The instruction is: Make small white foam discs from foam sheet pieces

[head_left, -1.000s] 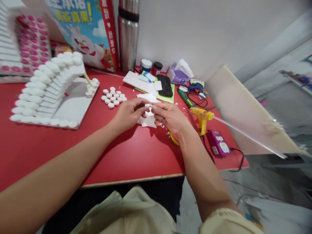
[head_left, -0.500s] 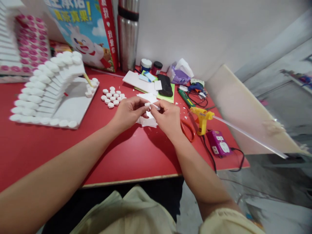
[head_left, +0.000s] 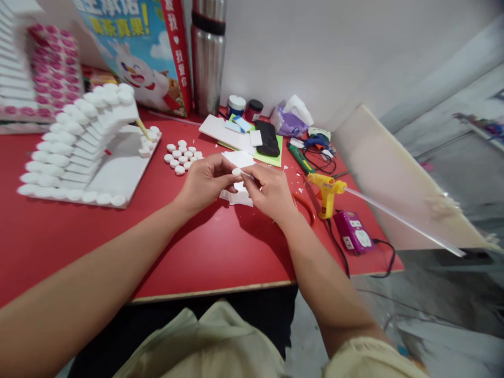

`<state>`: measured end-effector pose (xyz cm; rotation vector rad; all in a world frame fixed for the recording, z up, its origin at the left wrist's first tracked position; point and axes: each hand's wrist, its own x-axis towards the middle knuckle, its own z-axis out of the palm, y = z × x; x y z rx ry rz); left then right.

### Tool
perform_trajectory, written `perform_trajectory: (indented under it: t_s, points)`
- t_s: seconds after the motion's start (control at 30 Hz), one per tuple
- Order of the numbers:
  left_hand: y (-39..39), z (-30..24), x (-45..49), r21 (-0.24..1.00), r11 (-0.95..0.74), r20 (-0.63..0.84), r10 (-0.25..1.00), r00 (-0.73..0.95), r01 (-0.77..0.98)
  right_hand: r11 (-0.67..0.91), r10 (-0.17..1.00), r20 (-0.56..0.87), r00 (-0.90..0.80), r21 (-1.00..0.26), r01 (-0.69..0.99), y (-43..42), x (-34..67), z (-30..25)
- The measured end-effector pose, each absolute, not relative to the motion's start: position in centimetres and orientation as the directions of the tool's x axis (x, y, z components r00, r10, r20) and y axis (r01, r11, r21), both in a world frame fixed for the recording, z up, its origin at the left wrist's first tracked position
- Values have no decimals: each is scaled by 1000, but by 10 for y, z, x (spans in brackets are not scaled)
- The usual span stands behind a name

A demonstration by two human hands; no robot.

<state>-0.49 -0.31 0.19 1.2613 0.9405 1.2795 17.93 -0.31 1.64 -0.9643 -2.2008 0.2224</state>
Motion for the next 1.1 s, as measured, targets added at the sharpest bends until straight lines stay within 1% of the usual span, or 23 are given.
perform_trajectory:
  t_s: [0.13,0.17,0.2,0.23,0.27,0.3,0.33,0.37,0.43,0.47,0.5,0.53,0.6,0.87,1.1]
  points:
    - [-2,2,-6,978,-168,182,977,115,-121,691,718,508,-475,-440,574,-5,179,18]
    - [-2,3,-6,977,-182,194,974,113,-108,671,738,497,-456,-475,569,-6,178,18]
    - [-2,3,-6,975,-197,207,972,111,-98,636,771,474,-425,-541,551,-7,176,19]
    - [-1,4,-7,972,-214,224,969,104,-96,576,817,432,-382,-638,511,-7,175,21]
    - [0,4,-7,968,-232,241,966,96,-99,483,871,363,-330,-754,445,-8,173,22]
    - [1,4,-7,963,-250,259,961,92,-100,355,923,264,-280,-865,353,-7,172,23]
    - [1,4,-8,959,-268,276,957,91,-96,203,959,142,-245,-948,246,-6,171,25]
    - [2,3,-9,956,-283,290,952,94,-84,46,973,12,-232,-989,142,-5,170,26]
    - [4,1,-10,953,-301,303,946,114,-39,-212,948,-203,-243,-977,-9,-1,169,26]
    - [4,0,-11,952,-306,305,944,127,-16,-295,929,-272,-252,-954,-56,1,169,26]
    - [4,-1,-11,951,-311,307,942,138,6,-346,914,-313,-258,-934,-92,2,169,26]
    - [4,-2,-12,948,-316,309,939,148,24,-368,908,-329,-258,-922,-122,3,169,25]
    - [4,-1,-13,943,-329,317,935,162,52,-359,916,-313,-251,-919,-164,4,170,25]
    - [3,6,-14,941,-328,311,935,169,85,-336,915,-267,-303,-920,-203,3,174,26]
    - [1,6,-13,948,-309,294,942,160,77,-258,935,-206,-287,-954,-155,0,175,27]
